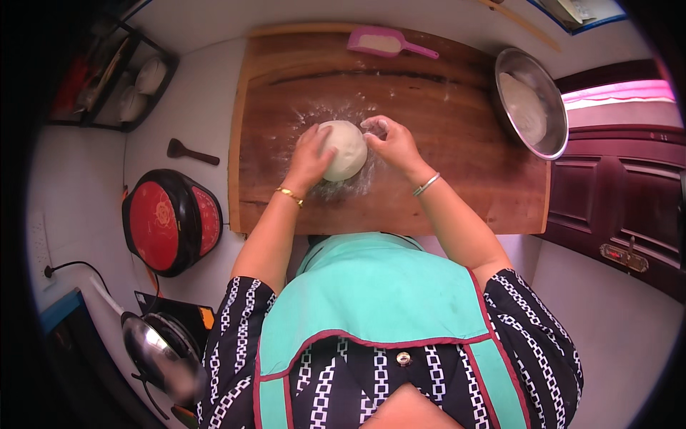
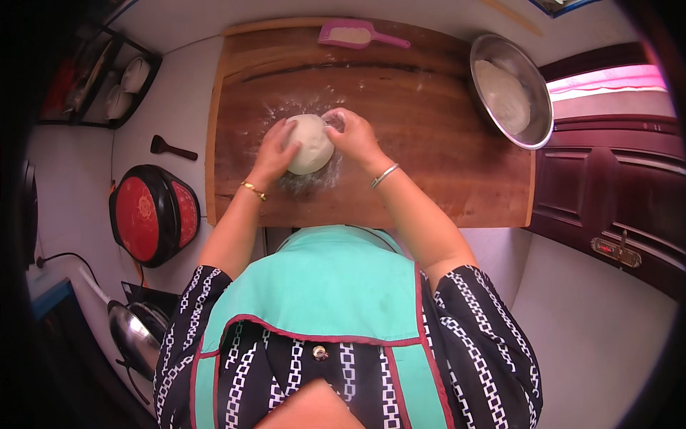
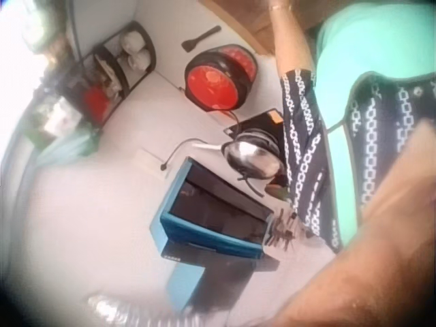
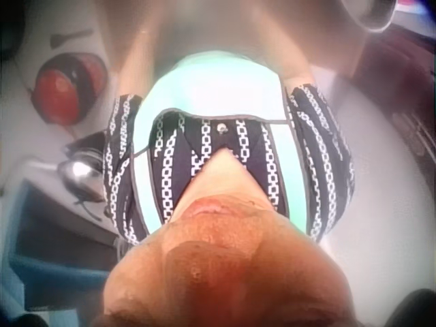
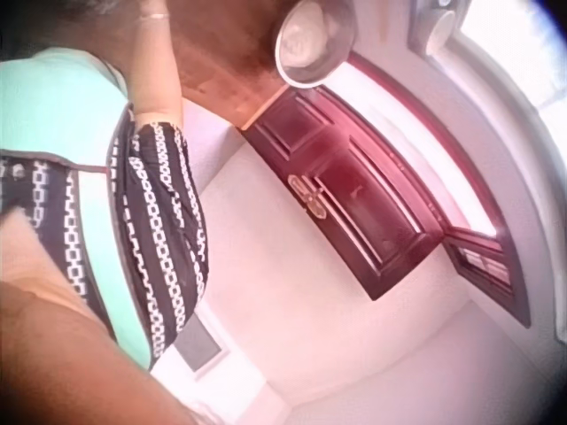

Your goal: The person wipes a counter with a cloth, stirs green vegetables in a pot with chopsticks, kneads dough by hand, and flattens it using a rolling pin on a wooden board.

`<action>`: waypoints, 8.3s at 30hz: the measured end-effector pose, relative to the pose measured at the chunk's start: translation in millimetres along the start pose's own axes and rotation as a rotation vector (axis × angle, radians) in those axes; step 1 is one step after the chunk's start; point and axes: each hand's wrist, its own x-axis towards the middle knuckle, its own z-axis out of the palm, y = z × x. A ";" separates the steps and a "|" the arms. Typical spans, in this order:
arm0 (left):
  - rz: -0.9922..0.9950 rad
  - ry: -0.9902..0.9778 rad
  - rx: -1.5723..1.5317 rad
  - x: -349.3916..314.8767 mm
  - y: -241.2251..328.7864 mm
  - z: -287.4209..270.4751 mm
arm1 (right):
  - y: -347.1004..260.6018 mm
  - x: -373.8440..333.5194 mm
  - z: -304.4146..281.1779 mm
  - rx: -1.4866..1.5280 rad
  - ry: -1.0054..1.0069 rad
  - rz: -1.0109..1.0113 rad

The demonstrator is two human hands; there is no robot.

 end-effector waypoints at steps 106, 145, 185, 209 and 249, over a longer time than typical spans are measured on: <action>-0.875 -0.317 -1.391 255.7 47.2 83.3 | 83.7 316.1 -147.3 -0.285 -0.078 -0.145; -0.042 0.122 0.570 2.5 -53.9 -40.6 | 50.7 -11.0 11.1 -0.925 0.237 -0.264; -0.546 -0.057 -0.063 116.3 -19.1 4.5 | 79.6 -58.5 -82.2 -0.326 0.359 0.645; -0.055 0.170 0.629 -12.1 -59.5 -26.4 | 64.4 -28.6 24.5 -0.914 0.323 -0.325; -0.187 0.152 0.071 14.1 -15.7 -33.0 | 46.8 -55.5 -52.9 -0.959 0.122 0.235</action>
